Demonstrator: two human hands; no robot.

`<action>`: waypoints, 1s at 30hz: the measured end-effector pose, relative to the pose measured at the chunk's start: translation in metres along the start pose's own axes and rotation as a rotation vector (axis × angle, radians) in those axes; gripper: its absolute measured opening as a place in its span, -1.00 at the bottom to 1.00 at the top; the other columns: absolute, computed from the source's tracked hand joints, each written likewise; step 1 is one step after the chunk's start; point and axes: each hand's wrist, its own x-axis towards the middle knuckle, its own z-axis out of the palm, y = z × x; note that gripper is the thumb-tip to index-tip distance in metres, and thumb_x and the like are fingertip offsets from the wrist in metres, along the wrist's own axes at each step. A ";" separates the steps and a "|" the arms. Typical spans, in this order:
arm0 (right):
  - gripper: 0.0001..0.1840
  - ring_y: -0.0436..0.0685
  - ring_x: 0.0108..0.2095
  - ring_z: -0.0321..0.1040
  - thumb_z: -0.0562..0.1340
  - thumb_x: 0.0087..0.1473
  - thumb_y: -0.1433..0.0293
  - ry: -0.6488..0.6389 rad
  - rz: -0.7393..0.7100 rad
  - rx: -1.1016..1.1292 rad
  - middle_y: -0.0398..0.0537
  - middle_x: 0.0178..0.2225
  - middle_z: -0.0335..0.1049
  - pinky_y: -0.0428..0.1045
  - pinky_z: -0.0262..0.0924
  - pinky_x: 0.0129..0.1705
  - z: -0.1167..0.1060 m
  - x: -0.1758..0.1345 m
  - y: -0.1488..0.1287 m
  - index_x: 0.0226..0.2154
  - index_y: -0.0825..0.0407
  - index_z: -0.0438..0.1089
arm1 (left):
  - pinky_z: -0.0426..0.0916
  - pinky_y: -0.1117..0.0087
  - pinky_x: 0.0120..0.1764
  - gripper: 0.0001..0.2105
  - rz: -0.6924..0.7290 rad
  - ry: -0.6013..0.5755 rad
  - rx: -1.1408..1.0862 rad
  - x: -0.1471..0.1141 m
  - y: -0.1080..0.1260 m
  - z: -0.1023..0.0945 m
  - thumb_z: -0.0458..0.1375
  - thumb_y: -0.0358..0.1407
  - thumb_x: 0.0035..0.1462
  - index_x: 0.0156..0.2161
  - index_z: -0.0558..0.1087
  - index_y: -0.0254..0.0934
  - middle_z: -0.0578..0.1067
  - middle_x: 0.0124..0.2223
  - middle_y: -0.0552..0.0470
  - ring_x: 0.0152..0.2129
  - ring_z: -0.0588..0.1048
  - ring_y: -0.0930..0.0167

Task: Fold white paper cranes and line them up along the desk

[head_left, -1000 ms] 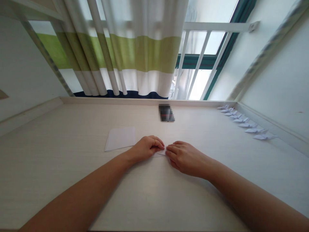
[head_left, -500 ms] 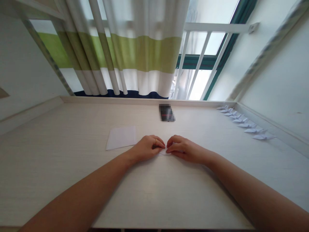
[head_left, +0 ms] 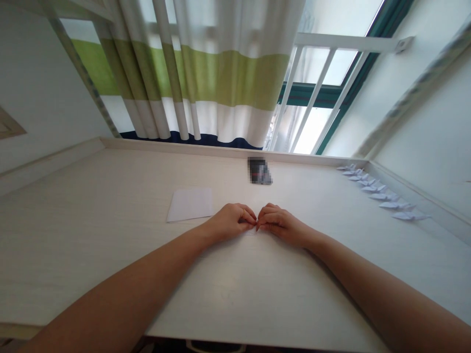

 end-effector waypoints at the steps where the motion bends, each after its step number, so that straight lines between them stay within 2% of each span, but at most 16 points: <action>1: -0.78 0.06 -0.27 0.19 0.03 0.11 0.41 -0.009 0.000 0.006 -0.02 -0.36 0.33 0.04 0.10 -0.14 -0.001 0.000 0.000 -0.41 0.08 0.37 | 0.27 0.48 -0.15 -0.81 -0.003 -0.001 -0.004 0.000 0.000 0.000 0.10 -0.45 -0.09 -0.36 0.53 -0.27 0.51 -0.27 0.03 -0.30 0.44 0.46; 6: -0.79 0.05 -0.24 0.19 0.03 0.11 0.42 -0.069 -0.026 0.028 -0.01 -0.34 0.33 0.04 0.08 -0.10 -0.004 0.000 0.000 -0.41 0.08 0.37 | 0.27 0.49 -0.15 -0.82 -0.015 -0.006 -0.008 0.000 0.000 -0.001 0.10 -0.44 -0.09 -0.37 0.53 -0.24 0.51 -0.27 0.05 -0.30 0.44 0.46; 14: -0.83 0.04 -0.27 0.17 0.05 0.09 0.42 -0.093 0.001 0.003 -0.05 -0.38 0.30 0.04 0.05 -0.11 -0.005 0.002 -0.003 -0.45 0.08 0.32 | 0.26 0.49 -0.14 -0.81 -0.019 -0.010 -0.002 0.001 0.000 -0.001 0.10 -0.43 -0.09 -0.36 0.53 -0.25 0.51 -0.26 0.05 -0.29 0.44 0.45; 22: -0.81 0.07 -0.32 0.13 0.00 0.11 0.44 -0.010 0.076 -0.107 -0.03 -0.42 0.27 0.04 0.07 -0.17 0.007 0.002 -0.009 -0.45 0.08 0.26 | 0.26 0.50 -0.14 -0.81 -0.040 -0.016 -0.040 0.000 0.002 -0.001 0.10 -0.45 -0.10 -0.36 0.53 -0.26 0.50 -0.25 0.05 -0.29 0.44 0.46; 30: -0.95 0.05 -0.33 0.17 0.12 0.00 0.46 0.072 0.219 -0.076 -0.08 -0.44 0.28 -0.02 0.10 -0.26 0.007 0.002 -0.013 -0.46 0.07 0.25 | 0.24 0.46 -0.11 -0.78 -0.060 -0.050 -0.102 0.000 0.000 -0.004 0.14 -0.44 -0.15 -0.32 0.53 -0.24 0.48 -0.20 0.04 -0.24 0.42 0.42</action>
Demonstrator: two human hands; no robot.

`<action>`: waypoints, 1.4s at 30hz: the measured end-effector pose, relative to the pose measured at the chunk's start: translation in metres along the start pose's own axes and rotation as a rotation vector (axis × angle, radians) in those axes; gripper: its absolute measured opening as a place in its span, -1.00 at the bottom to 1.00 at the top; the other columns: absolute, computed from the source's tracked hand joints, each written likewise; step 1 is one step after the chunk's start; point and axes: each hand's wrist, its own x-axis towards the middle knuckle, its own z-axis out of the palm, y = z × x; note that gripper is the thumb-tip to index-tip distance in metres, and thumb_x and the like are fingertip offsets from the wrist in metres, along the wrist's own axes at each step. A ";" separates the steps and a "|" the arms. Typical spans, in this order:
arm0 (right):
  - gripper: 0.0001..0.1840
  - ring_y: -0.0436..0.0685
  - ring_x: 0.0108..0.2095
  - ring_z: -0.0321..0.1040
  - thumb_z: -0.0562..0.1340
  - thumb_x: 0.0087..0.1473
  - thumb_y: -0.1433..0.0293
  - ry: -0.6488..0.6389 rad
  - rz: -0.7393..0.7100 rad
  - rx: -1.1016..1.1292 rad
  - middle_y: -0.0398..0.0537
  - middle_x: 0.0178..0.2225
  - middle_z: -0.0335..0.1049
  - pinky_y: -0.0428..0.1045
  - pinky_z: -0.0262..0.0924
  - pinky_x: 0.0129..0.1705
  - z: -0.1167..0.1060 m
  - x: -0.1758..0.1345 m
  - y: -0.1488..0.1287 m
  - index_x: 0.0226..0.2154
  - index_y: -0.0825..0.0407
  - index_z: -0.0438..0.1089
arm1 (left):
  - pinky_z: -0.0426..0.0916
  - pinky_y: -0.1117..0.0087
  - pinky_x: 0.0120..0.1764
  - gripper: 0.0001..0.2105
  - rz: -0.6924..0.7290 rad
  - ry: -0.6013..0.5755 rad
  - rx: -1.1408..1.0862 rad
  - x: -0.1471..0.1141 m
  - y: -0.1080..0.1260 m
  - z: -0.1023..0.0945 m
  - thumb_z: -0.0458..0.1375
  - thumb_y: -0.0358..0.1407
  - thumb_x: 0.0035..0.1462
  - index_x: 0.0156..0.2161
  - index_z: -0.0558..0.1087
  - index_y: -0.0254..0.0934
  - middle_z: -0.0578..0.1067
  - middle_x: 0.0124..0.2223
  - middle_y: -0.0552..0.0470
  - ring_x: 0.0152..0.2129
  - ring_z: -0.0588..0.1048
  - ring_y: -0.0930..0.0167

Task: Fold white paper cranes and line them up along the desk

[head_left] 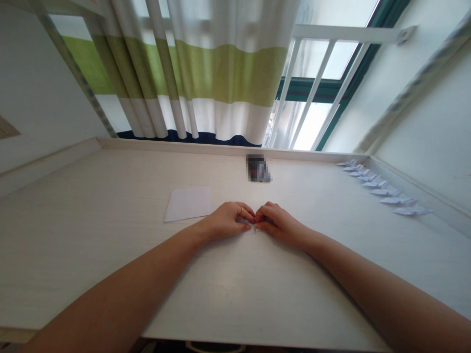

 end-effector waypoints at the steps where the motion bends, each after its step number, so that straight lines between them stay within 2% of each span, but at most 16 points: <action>1: -0.96 0.05 -0.34 0.18 0.13 -0.01 0.46 0.009 0.020 0.002 -0.09 -0.45 0.27 -0.03 0.10 -0.27 0.000 0.000 -0.001 -0.46 0.07 0.25 | 0.24 0.45 -0.11 -0.78 -0.007 0.002 -0.009 0.000 0.000 0.000 0.14 -0.44 -0.15 -0.32 0.53 -0.24 0.48 -0.20 0.04 -0.24 0.42 0.42; 12: -0.91 -0.01 -0.43 0.20 0.24 -0.13 0.46 0.085 0.111 0.073 -0.18 -0.51 0.29 -0.07 0.07 -0.32 0.005 0.005 0.004 -0.55 0.07 0.28 | 0.26 0.44 -0.12 -0.81 -0.039 0.013 -0.050 0.001 -0.002 0.002 0.16 -0.44 -0.17 -0.34 0.52 -0.28 0.48 -0.22 0.01 -0.27 0.43 0.42; 21: -0.95 -0.01 -0.42 0.21 0.23 -0.14 0.49 0.052 0.099 0.097 -0.15 -0.49 0.29 -0.08 0.10 -0.33 0.005 0.006 0.004 -0.54 0.07 0.32 | 0.26 0.41 -0.11 -0.83 -0.061 0.065 -0.069 0.000 -0.001 0.002 0.18 -0.45 -0.19 -0.37 0.50 -0.29 0.49 -0.23 0.03 -0.26 0.43 0.42; 28: -0.93 0.04 -0.34 0.20 0.21 -0.09 0.53 0.013 0.006 0.061 -0.12 -0.50 0.33 -0.03 0.08 -0.23 0.005 0.006 0.006 -0.54 0.08 0.31 | 0.28 0.46 -0.15 -0.88 -0.061 0.064 -0.069 0.000 -0.005 0.003 0.19 -0.41 -0.17 -0.41 0.52 -0.29 0.48 -0.23 0.02 -0.29 0.44 0.43; 32: -0.96 0.06 -0.34 0.21 0.21 -0.07 0.48 0.020 -0.004 0.003 -0.08 -0.46 0.33 -0.01 0.08 -0.22 0.006 0.005 0.006 -0.51 0.09 0.32 | 0.29 0.47 -0.19 -0.89 -0.013 0.028 -0.047 0.000 -0.006 0.004 0.17 -0.38 -0.12 -0.42 0.52 -0.28 0.48 -0.24 0.03 -0.32 0.44 0.45; 37: -0.89 0.07 -0.34 0.22 0.18 -0.02 0.42 0.027 -0.010 -0.059 -0.02 -0.42 0.35 0.02 0.10 -0.23 0.005 0.002 0.004 -0.51 0.10 0.35 | 0.29 0.47 -0.18 -0.87 0.002 0.032 -0.018 -0.001 -0.006 0.004 0.15 -0.40 -0.11 -0.41 0.53 -0.32 0.47 -0.22 -0.01 -0.31 0.44 0.44; 42: -0.83 0.05 -0.31 0.25 0.10 0.04 0.48 -0.021 -0.099 0.021 -0.02 -0.39 0.38 -0.04 0.15 -0.22 -0.003 -0.002 0.007 -0.42 0.08 0.41 | 0.28 0.46 -0.16 -0.85 -0.015 0.030 0.026 -0.001 -0.003 0.003 0.12 -0.41 -0.09 -0.39 0.53 -0.31 0.48 -0.22 -0.01 -0.30 0.44 0.43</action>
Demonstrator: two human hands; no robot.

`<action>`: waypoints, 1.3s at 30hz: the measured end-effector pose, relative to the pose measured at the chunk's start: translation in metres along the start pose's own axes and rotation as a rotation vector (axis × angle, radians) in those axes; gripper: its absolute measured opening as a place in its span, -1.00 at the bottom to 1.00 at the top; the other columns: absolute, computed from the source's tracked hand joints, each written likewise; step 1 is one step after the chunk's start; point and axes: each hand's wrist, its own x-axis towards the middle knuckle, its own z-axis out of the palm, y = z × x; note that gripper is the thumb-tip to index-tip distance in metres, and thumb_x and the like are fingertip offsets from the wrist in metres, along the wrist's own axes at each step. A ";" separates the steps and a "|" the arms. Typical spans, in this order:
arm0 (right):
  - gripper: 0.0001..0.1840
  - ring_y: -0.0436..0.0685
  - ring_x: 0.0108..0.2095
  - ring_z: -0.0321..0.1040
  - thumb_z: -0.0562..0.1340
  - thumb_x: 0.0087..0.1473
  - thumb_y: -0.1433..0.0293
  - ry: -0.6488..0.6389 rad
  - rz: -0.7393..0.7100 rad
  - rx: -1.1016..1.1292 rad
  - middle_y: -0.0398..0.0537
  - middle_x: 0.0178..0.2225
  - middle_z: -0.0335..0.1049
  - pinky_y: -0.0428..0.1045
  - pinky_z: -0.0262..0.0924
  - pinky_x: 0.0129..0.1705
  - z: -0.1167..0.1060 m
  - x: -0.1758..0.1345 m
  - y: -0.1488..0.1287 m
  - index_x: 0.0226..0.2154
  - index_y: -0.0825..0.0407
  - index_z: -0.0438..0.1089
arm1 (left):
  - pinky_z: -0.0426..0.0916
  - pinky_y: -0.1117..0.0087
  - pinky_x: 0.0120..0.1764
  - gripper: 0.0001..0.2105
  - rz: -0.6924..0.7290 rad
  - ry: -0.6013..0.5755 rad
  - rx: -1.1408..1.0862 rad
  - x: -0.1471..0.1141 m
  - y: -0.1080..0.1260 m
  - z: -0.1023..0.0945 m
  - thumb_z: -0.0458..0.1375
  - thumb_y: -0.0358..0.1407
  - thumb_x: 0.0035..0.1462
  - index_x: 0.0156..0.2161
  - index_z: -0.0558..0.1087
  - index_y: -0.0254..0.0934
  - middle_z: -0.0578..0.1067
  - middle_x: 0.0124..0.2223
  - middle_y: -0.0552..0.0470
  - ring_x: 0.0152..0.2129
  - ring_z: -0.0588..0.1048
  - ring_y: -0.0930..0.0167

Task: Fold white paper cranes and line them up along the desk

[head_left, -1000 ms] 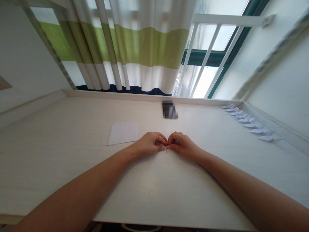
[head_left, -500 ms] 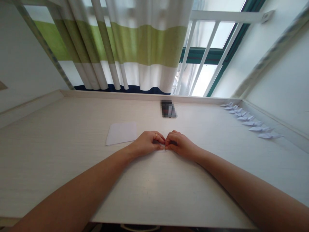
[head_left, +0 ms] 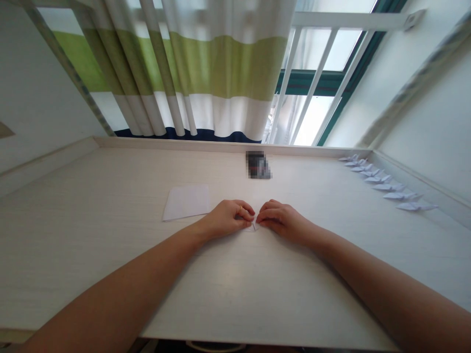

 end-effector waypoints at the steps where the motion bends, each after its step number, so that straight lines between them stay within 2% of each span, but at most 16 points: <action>1: -0.84 0.05 -0.30 0.26 0.11 0.03 0.48 0.002 -0.003 0.026 -0.02 -0.38 0.38 -0.05 0.16 -0.21 -0.001 -0.001 0.001 -0.41 0.08 0.42 | 0.28 0.46 -0.17 -0.85 -0.002 -0.002 0.004 0.000 0.000 0.000 0.12 -0.41 -0.09 -0.39 0.53 -0.31 0.48 -0.22 -0.01 -0.30 0.44 0.43; 8: -0.90 0.04 -0.32 0.29 0.21 -0.07 0.50 0.054 0.059 0.140 -0.09 -0.44 0.43 -0.05 0.18 -0.20 0.003 0.000 0.009 -0.47 0.04 0.45 | 0.28 0.48 -0.20 -0.85 -0.015 0.034 -0.009 0.000 -0.001 0.001 0.11 -0.39 -0.07 -0.39 0.53 -0.29 0.49 -0.23 0.00 -0.31 0.44 0.44; 20: -0.88 0.06 -0.31 0.27 0.22 -0.07 0.50 0.033 0.092 0.102 -0.06 -0.43 0.43 -0.02 0.14 -0.19 0.004 0.003 0.008 -0.47 0.03 0.48 | 0.28 0.50 -0.21 -0.85 -0.014 0.031 -0.001 0.002 -0.002 0.002 0.12 -0.38 -0.07 -0.39 0.54 -0.30 0.50 -0.24 0.01 -0.33 0.45 0.46; 32: -0.81 0.04 -0.32 0.25 0.16 -0.02 0.53 0.044 -0.028 0.031 -0.05 -0.41 0.41 -0.01 0.13 -0.21 0.005 0.000 0.006 -0.43 0.01 0.48 | 0.28 0.51 -0.21 -0.84 0.012 0.011 0.027 0.002 -0.002 0.000 0.10 -0.37 -0.07 -0.39 0.54 -0.26 0.51 -0.24 0.04 -0.31 0.45 0.46; 39: -0.83 0.05 -0.33 0.26 0.18 -0.04 0.53 0.050 -0.015 0.027 -0.06 -0.42 0.41 0.00 0.12 -0.21 0.007 0.001 0.005 -0.45 0.01 0.48 | 0.27 0.53 -0.18 -0.80 0.019 -0.047 0.027 0.000 0.004 -0.003 0.06 -0.41 -0.07 -0.38 0.54 -0.33 0.49 -0.20 -0.01 -0.30 0.45 0.46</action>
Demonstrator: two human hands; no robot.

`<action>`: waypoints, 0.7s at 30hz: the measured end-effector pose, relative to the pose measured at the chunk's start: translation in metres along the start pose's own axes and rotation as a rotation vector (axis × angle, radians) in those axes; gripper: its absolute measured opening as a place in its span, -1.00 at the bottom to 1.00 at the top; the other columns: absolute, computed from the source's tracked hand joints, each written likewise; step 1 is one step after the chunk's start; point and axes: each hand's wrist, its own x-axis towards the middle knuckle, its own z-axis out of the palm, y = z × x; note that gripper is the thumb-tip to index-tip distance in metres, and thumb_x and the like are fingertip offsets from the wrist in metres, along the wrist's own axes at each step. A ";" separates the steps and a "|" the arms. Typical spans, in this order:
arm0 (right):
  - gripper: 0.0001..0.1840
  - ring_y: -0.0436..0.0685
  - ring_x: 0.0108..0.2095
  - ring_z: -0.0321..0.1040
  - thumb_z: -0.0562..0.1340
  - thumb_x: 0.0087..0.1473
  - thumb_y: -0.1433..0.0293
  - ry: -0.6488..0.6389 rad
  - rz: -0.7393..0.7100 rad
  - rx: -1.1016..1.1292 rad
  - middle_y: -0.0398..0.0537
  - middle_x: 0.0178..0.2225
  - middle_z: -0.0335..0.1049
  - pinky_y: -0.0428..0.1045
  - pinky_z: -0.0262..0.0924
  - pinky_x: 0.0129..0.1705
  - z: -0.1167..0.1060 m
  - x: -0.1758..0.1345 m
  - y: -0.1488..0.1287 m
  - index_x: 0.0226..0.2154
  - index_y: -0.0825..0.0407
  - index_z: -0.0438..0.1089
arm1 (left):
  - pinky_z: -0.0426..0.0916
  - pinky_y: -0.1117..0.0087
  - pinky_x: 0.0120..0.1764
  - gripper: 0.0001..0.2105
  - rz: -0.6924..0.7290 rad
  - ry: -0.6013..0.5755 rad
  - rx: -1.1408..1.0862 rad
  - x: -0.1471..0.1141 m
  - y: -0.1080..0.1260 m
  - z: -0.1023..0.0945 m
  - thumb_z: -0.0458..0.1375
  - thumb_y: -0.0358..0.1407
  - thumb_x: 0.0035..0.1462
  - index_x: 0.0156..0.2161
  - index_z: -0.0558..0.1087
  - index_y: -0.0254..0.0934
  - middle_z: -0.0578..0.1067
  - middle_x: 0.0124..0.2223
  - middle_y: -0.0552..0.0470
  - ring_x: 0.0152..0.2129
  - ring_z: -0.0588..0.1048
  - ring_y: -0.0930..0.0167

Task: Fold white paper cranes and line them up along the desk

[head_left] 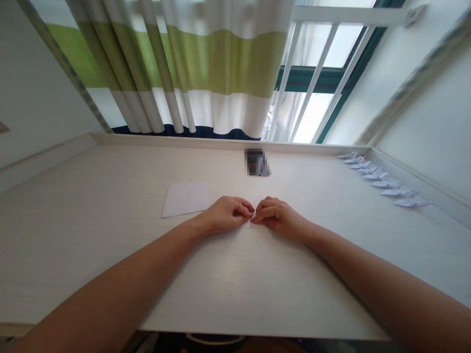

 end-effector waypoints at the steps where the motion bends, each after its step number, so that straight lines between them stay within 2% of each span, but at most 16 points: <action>1: -0.83 0.05 -0.32 0.27 0.18 -0.04 0.52 0.000 0.004 0.002 -0.06 -0.42 0.41 0.00 0.12 -0.20 0.000 0.000 0.000 -0.45 0.01 0.48 | 0.26 0.53 -0.18 -0.81 -0.001 0.003 0.002 0.000 0.000 0.000 0.06 -0.42 -0.08 -0.39 0.54 -0.32 0.49 -0.21 0.01 -0.30 0.45 0.46; 7: -0.88 0.05 -0.32 0.28 0.20 -0.06 0.48 -0.013 0.074 0.059 -0.07 -0.42 0.43 0.00 0.12 -0.19 -0.001 0.002 -0.002 -0.47 0.02 0.47 | 0.26 0.51 -0.18 -0.81 -0.011 -0.005 -0.032 -0.001 0.000 0.000 0.09 -0.43 -0.12 -0.39 0.54 -0.30 0.49 -0.20 0.02 -0.28 0.44 0.44; 14: -0.87 -0.01 -0.44 0.30 0.23 -0.20 0.53 0.040 0.367 0.283 -0.15 -0.49 0.37 -0.09 0.18 -0.36 -0.001 0.004 -0.007 -0.46 0.07 0.35 | 0.25 0.51 -0.18 -0.82 -0.030 0.009 -0.018 -0.001 0.003 0.000 0.08 -0.37 -0.08 -0.41 0.54 -0.27 0.48 -0.18 0.04 -0.28 0.44 0.44; 18: -0.86 -0.02 -0.46 0.29 0.21 -0.23 0.55 0.037 0.408 0.331 -0.18 -0.52 0.36 -0.11 0.17 -0.39 -0.002 0.005 -0.010 -0.48 0.07 0.29 | 0.26 0.50 -0.24 -0.83 -0.071 0.033 -0.022 0.001 0.001 0.004 0.13 -0.24 -0.09 -0.46 0.54 -0.25 0.49 -0.22 0.07 -0.31 0.44 0.43; 21: -0.86 -0.02 -0.47 0.28 0.21 -0.25 0.56 0.036 0.421 0.318 -0.18 -0.52 0.35 -0.12 0.15 -0.41 -0.002 0.006 -0.011 -0.50 0.08 0.29 | 0.25 0.50 -0.25 -0.84 -0.082 0.057 -0.022 0.002 -0.001 0.006 0.16 -0.23 -0.12 -0.48 0.54 -0.26 0.48 -0.24 0.08 -0.33 0.44 0.43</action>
